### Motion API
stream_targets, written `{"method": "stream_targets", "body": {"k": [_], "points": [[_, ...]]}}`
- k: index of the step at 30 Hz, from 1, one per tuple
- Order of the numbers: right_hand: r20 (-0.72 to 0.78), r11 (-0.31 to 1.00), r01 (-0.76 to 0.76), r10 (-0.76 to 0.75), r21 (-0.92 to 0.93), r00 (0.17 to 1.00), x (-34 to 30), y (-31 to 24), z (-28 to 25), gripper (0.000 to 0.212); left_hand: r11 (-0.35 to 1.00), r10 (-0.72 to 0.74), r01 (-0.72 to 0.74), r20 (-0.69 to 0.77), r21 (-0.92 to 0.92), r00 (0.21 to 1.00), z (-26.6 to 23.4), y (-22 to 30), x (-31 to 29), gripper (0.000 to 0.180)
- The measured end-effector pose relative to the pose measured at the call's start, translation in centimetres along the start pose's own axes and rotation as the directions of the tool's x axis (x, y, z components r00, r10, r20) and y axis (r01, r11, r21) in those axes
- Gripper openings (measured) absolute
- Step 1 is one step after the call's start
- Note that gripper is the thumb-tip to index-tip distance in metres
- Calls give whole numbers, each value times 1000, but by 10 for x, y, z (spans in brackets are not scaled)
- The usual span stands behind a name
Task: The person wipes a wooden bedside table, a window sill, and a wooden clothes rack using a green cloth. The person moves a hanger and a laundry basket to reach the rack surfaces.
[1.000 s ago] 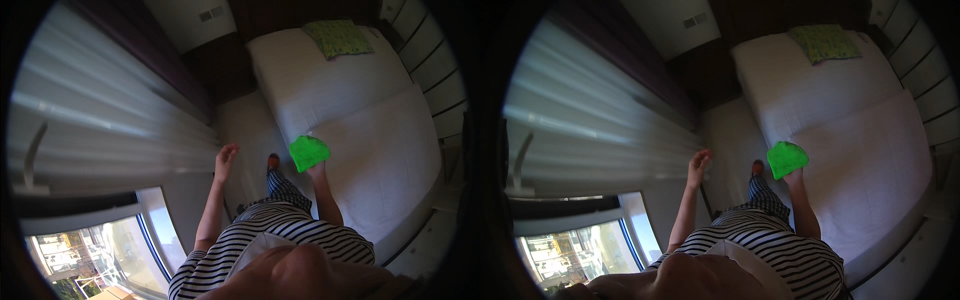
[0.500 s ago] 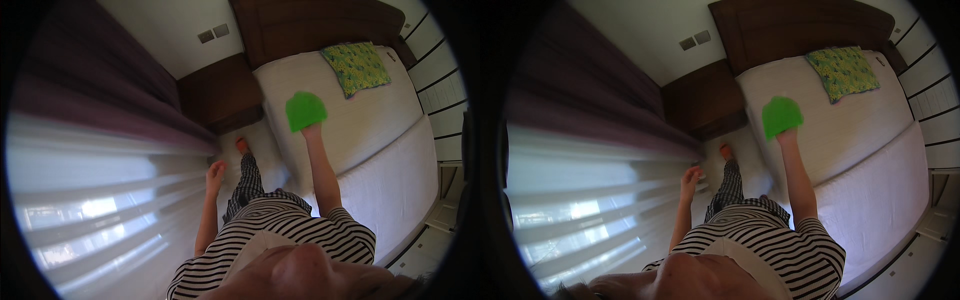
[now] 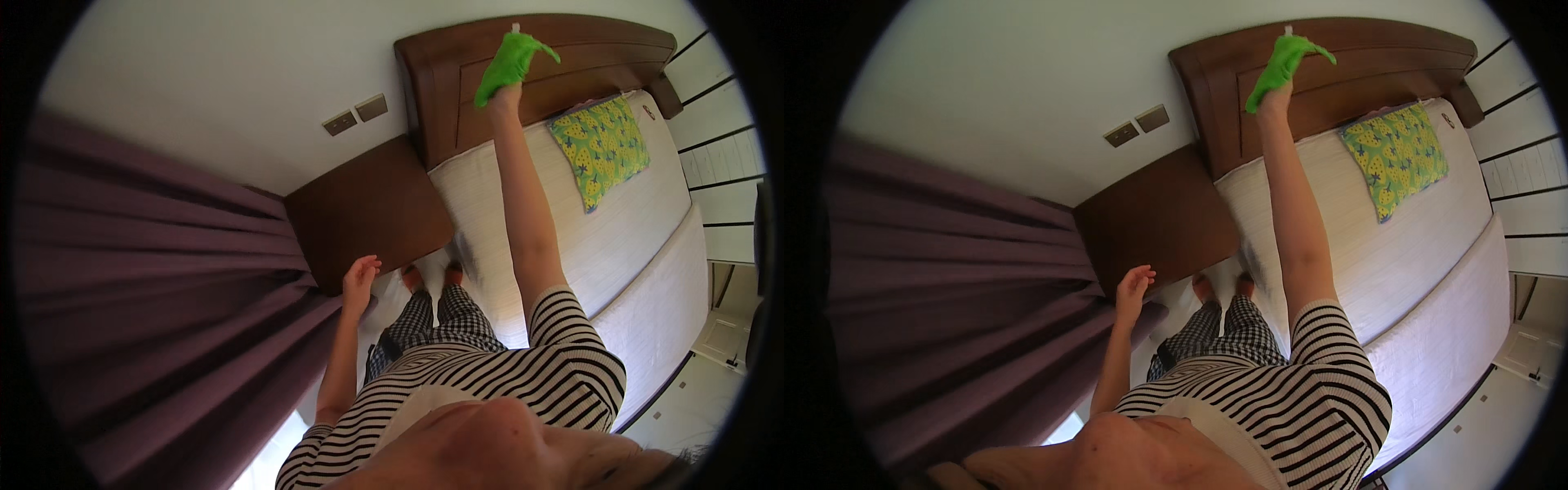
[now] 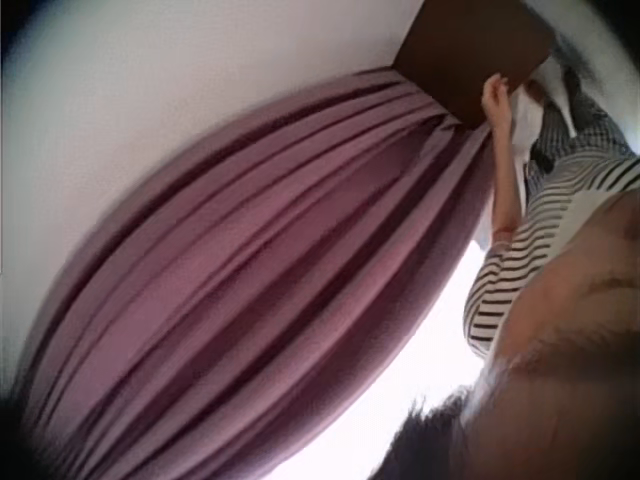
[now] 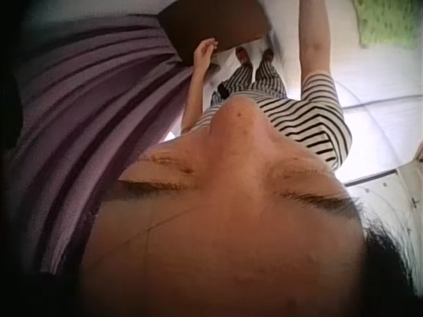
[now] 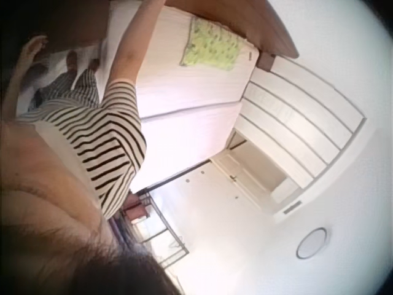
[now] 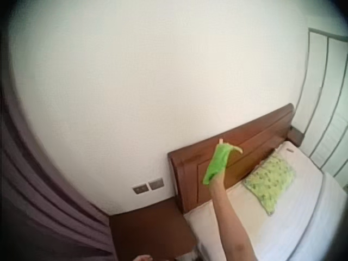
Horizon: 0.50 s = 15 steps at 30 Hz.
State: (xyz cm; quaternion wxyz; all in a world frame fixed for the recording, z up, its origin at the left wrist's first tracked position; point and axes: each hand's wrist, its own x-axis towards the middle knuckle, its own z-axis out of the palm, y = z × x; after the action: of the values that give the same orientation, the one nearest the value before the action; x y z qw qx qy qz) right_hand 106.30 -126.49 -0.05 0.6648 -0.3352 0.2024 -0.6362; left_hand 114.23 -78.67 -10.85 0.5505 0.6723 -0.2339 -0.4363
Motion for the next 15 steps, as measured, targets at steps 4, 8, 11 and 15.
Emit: {"method": "stream_targets", "body": {"k": [4,8,11,15], "points": [[159,485,291,-295,-825,942,39,80,47,57,999,-33,32,-28,-27,999,3,-23,10,25],[310,-191,254,-377,-948,873,13,136,56,61,982,-174,167,-79,-82,982,5,-38,5,26],[395,-152,364,-328,-919,859,-25,149,38,61,984,-176,174,-55,-34,983,7,-36,17,26],[405,79,504,-496,-860,768,-72,157,23,60,985,-150,151,-20,83,989,14,-20,40,24]]}}
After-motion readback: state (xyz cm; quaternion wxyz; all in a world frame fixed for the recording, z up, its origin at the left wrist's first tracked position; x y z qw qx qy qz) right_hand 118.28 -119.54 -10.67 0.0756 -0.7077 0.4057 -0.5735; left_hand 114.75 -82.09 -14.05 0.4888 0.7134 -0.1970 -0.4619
